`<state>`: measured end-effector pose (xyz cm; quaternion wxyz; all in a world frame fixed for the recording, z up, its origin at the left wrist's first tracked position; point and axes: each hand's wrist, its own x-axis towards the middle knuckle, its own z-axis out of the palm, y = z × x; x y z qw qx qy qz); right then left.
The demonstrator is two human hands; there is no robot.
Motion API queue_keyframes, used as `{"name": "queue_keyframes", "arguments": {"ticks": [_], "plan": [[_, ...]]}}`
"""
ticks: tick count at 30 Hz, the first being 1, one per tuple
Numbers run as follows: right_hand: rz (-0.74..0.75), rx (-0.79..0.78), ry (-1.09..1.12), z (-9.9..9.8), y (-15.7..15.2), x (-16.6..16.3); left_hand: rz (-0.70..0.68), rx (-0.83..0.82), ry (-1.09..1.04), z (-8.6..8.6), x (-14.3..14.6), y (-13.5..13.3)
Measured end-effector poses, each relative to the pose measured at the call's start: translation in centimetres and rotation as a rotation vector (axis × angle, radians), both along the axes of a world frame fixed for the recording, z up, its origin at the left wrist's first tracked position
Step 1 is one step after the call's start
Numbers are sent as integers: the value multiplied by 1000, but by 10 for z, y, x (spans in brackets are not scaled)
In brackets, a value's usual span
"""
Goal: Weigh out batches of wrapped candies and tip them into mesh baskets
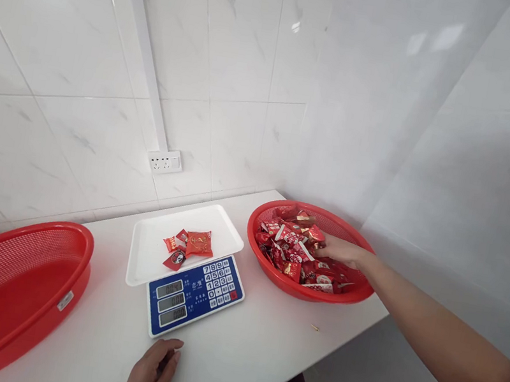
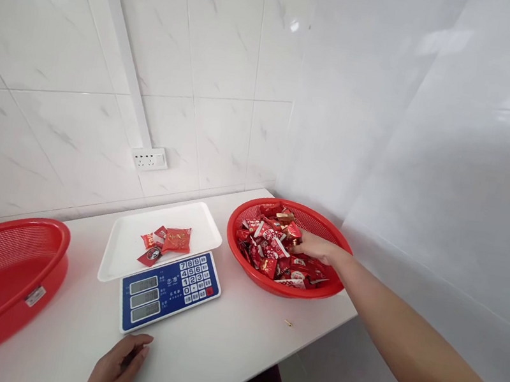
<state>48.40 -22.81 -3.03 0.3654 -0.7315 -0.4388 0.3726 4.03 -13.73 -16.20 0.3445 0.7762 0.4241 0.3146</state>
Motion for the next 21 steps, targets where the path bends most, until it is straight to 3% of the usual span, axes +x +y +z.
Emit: {"name": "queue_keyframes", "arguments": {"ticks": [8, 15, 21], "plan": [[-8, 163, -119, 13, 0, 8, -20, -13, -15, -2, -1, 1], [-359, 157, -35, 32, -4, 8, -29, -33, -41, -2, -2, 2], [-487, 230, 15, 45, -7, -1, -49, -43, -19, -1, -3, 2]]}}
